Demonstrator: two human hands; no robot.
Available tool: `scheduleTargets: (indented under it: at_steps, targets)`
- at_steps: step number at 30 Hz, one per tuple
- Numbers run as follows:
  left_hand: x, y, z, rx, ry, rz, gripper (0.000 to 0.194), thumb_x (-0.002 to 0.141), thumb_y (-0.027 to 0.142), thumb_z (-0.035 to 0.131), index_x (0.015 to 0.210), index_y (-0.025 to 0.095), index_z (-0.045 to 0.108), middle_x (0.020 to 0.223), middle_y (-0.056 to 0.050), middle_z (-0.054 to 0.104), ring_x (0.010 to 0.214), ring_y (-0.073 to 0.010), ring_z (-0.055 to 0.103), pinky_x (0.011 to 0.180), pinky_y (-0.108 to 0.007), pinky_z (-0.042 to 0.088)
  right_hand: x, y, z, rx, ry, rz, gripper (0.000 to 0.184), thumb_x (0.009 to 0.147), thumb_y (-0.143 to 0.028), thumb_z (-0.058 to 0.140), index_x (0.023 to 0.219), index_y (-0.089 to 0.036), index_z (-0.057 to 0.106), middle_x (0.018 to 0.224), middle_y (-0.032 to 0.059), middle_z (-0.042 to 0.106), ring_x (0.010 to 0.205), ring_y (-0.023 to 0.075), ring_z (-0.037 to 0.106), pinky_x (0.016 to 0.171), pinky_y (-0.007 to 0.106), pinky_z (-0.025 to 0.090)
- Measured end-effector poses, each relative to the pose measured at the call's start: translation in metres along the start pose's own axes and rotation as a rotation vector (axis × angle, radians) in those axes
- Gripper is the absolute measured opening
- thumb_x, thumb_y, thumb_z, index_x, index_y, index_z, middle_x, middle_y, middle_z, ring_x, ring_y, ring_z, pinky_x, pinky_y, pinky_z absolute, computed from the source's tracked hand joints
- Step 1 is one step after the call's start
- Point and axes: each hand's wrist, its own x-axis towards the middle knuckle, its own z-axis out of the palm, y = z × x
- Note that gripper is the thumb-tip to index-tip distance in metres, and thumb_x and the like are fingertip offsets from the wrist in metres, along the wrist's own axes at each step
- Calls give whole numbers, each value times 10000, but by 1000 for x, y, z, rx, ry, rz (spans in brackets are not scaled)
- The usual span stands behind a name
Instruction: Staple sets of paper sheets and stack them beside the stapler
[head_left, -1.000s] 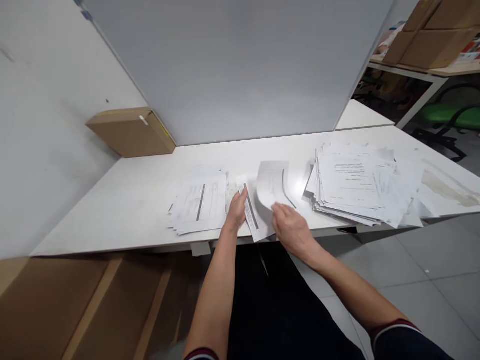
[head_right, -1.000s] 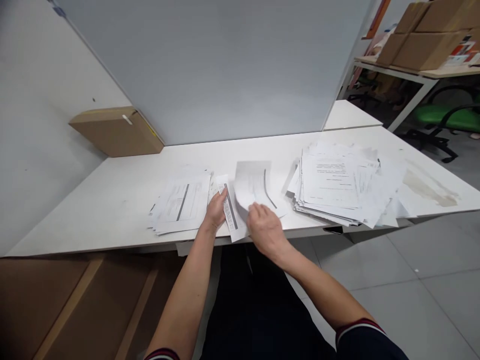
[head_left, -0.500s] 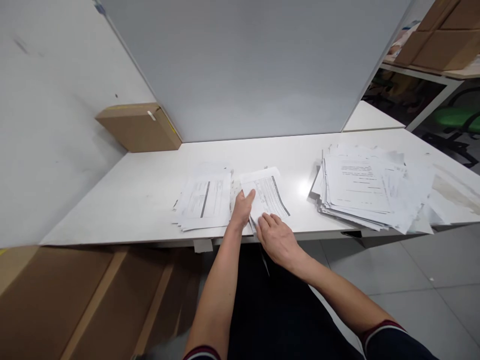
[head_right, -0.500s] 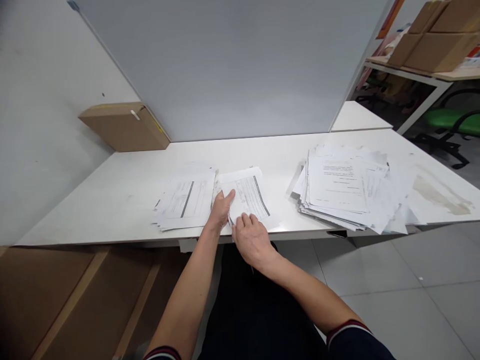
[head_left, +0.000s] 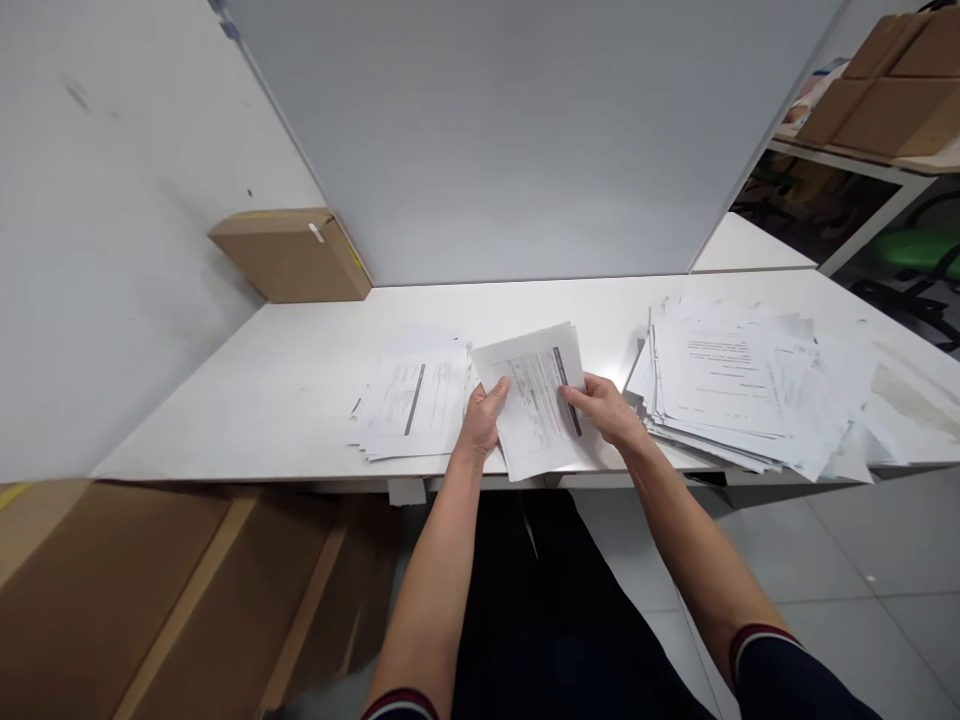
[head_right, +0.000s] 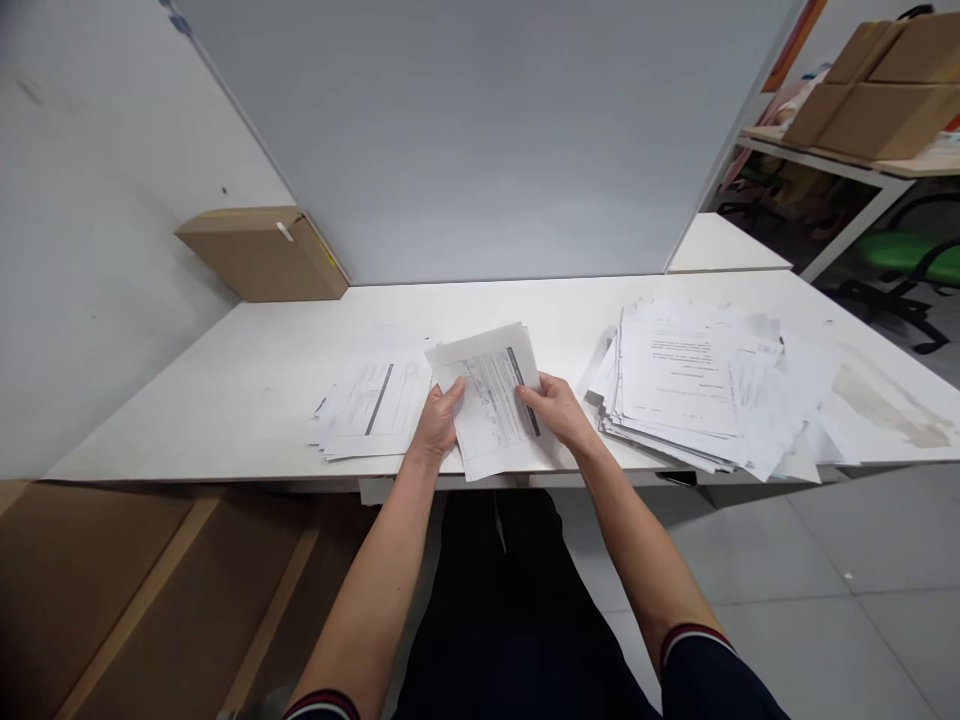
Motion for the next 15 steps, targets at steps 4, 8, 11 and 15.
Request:
scheduleTargets:
  at_steps: [4,8,11,15]
  targets:
    - [2,0,-4,-8,48,86,448,704,528,658,990,183,657,999,-83,698,1047,-245,611,881,-366,476,4,-13,3,150,186,-175,283,763,-413,615,941,-195,652,872,34,698,834,208,641,766,365,507]
    - [2,-1,-7,75,126,213,457,756,572,574,1013,205,660,960,-74,701,973,-216,632,829,-336,474,9,-17,1,125,294,-327,323,783,-445,597,1024,-234,639,1034,48,684,1017,235,604,894,427,472]
    - [2,-4,-8,188,158,284,440,791,545,546,1051,208,656,950,-73,696,954,-200,630,833,-322,459,9,-9,2,109,263,-324,348,781,-466,594,1038,-233,632,1069,52,675,1020,234,604,909,423,467]
    - [0,-6,-6,372,142,311,368,802,484,568,1031,211,663,876,-41,678,891,-176,618,809,-283,452,8,3,6,104,224,-286,401,770,-494,595,1061,-219,614,1082,61,669,1003,233,607,897,416,474]
